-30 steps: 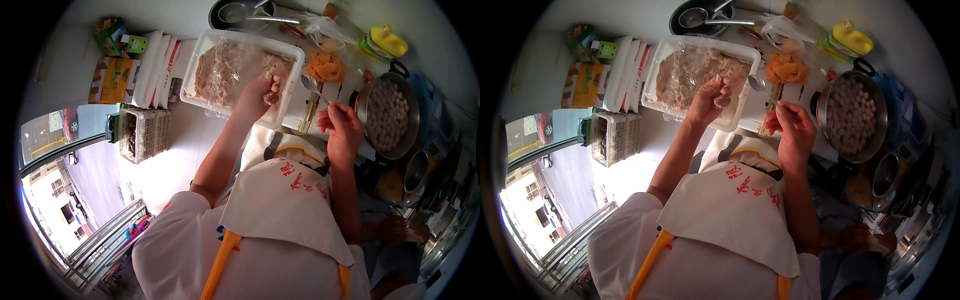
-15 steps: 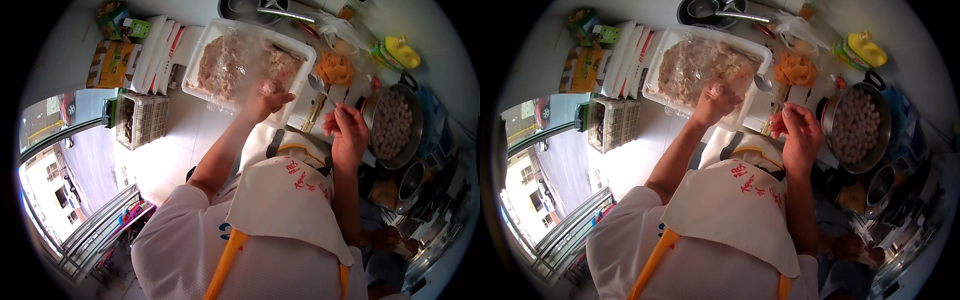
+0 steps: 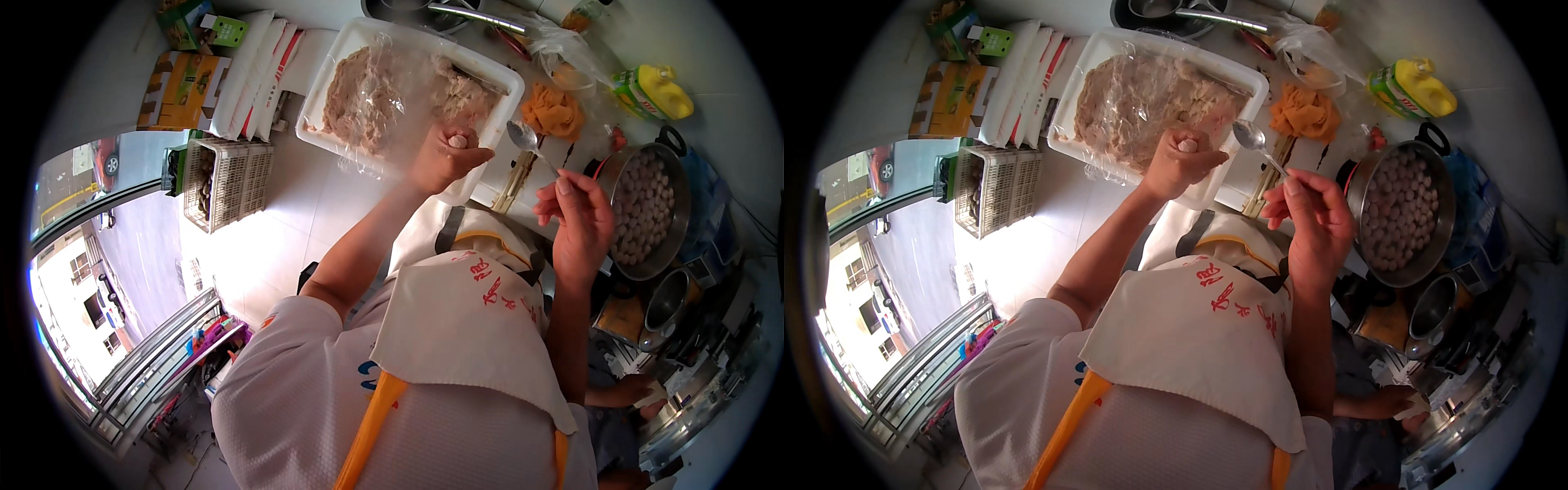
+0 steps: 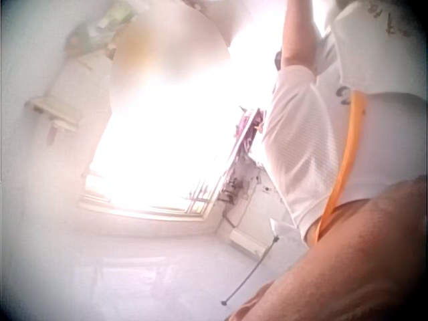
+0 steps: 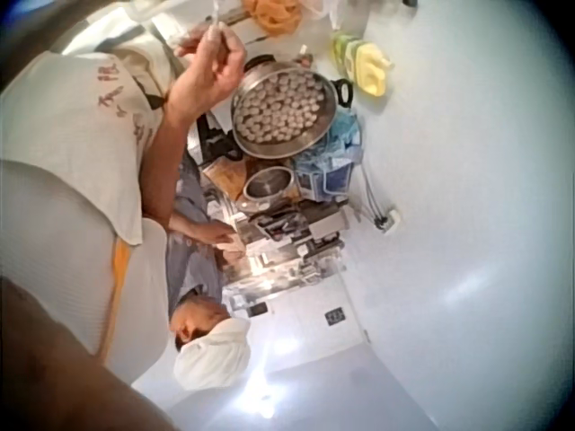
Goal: The person scoops a portion of ground meat from a container using a spoon, rolls it into a ball between their hands, and places it into a metal bowl. This process is repeated continuously.
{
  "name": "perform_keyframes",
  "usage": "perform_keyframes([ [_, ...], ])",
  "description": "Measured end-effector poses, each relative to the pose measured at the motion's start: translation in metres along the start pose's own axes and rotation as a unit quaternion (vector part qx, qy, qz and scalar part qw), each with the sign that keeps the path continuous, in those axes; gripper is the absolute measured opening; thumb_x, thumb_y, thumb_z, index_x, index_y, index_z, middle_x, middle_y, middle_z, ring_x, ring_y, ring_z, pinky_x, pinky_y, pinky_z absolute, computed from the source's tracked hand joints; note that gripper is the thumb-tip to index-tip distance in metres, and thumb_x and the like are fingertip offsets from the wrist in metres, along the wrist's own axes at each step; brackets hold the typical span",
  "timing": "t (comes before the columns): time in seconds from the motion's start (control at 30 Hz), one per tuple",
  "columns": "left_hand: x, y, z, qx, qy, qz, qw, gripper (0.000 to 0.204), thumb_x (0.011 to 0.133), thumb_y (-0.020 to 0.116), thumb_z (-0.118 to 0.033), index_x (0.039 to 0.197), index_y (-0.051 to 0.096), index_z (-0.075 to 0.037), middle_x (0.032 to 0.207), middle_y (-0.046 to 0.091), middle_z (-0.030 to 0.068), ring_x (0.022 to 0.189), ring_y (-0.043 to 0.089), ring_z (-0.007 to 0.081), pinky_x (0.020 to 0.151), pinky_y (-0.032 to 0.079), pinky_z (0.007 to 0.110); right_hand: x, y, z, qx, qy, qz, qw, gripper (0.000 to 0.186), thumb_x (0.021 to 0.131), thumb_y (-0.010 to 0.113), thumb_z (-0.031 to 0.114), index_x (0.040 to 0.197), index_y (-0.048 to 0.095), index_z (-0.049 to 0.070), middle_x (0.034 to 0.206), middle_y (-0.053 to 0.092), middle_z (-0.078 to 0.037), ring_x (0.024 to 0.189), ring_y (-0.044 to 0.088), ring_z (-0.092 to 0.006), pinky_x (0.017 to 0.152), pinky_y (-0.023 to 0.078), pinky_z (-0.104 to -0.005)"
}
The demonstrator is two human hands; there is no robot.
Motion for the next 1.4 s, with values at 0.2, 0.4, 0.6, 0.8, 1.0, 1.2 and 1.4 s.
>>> perform_keyframes([
  [0.2,-0.005,0.002,0.001,0.032,0.053,0.005,0.998,0.026,0.085,0.076,-0.005,0.068,0.056,-0.002,0.063,0.051,-0.0032,0.060,0.045,0.0069,0.055,0.037,0.030,-0.001,0.014,0.017,-0.074,-0.050,0.035,0.995,0.014,0.106,0.064,0.007,0.114,0.068,-0.003,0.088,0.075,-0.012,0.070,0.067,-0.0115,0.063,0.052,-0.0257],
  [0.4,-0.012,0.010,-0.005,0.046,0.085,-0.001,0.995,0.031,0.085,0.072,0.001,0.066,0.049,-0.006,0.065,0.047,-0.0066,0.063,0.042,0.0029,0.055,0.034,0.027,0.003,0.020,0.018,-0.094,-0.085,0.017,0.992,0.016,0.107,0.063,0.009,0.115,0.069,-0.004,0.091,0.076,-0.014,0.073,0.068,-0.0120,0.065,0.053,-0.0258],
  [0.6,-0.013,0.011,0.004,0.065,0.083,0.008,0.994,0.018,0.079,0.072,0.002,0.071,0.056,0.000,0.062,0.048,-0.0005,0.064,0.045,0.0058,0.057,0.039,0.030,0.000,0.031,0.016,-0.098,-0.080,0.026,0.992,0.018,0.109,0.062,0.011,0.114,0.069,-0.005,0.093,0.076,-0.014,0.076,0.069,-0.0122,0.067,0.055,-0.0259],
  [0.8,-0.013,0.022,0.008,0.088,0.107,0.006,0.990,0.012,0.075,0.074,0.002,0.079,0.063,0.002,0.066,0.054,0.0052,0.068,0.049,0.0091,0.061,0.043,0.032,-0.008,0.036,0.006,-0.094,-0.037,-0.009,0.995,0.022,0.110,0.061,0.015,0.114,0.067,-0.006,0.093,0.076,-0.015,0.073,0.070,-0.0144,0.067,0.057,-0.0282],
  [1.0,-0.012,0.033,0.010,0.116,0.093,0.004,0.989,0.015,0.073,0.077,0.002,0.085,0.067,0.004,0.072,0.062,0.0102,0.068,0.054,0.0153,0.066,0.048,0.034,-0.002,0.026,-0.010,0.008,0.068,-0.061,0.996,0.029,0.108,0.063,0.022,0.111,0.066,-0.007,0.088,0.075,-0.016,0.072,0.071,-0.0191,0.067,0.058,-0.0318],
  [1.2,-0.005,0.043,0.031,0.151,0.102,0.001,0.983,0.011,0.086,0.073,0.000,0.080,0.063,0.001,0.071,0.059,0.0012,0.072,0.056,0.0111,0.067,0.048,0.033,0.006,0.004,-0.040,0.182,0.174,-0.074,0.965,0.024,0.104,0.068,0.020,0.109,0.068,-0.003,0.090,0.076,-0.016,0.070,0.069,-0.0206,0.069,0.057,-0.0340],
  [1.4,0.003,0.031,0.027,0.161,-0.018,0.010,0.987,0.018,0.099,0.072,-0.023,0.092,0.069,-0.007,0.073,0.056,-0.0063,0.063,0.049,0.0067,0.057,0.037,0.027,-0.002,-0.055,-0.010,0.247,0.107,-0.098,0.958,0.022,0.105,0.067,0.020,0.112,0.070,-0.001,0.092,0.077,-0.016,0.070,0.068,-0.0198,0.068,0.056,-0.0337],
])
Point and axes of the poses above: each hand's wrist, its own x-axis towards the middle knuckle, its own y-axis out of the palm, z = x × y, the point moved 1 cm from there along x, towards the middle knuckle
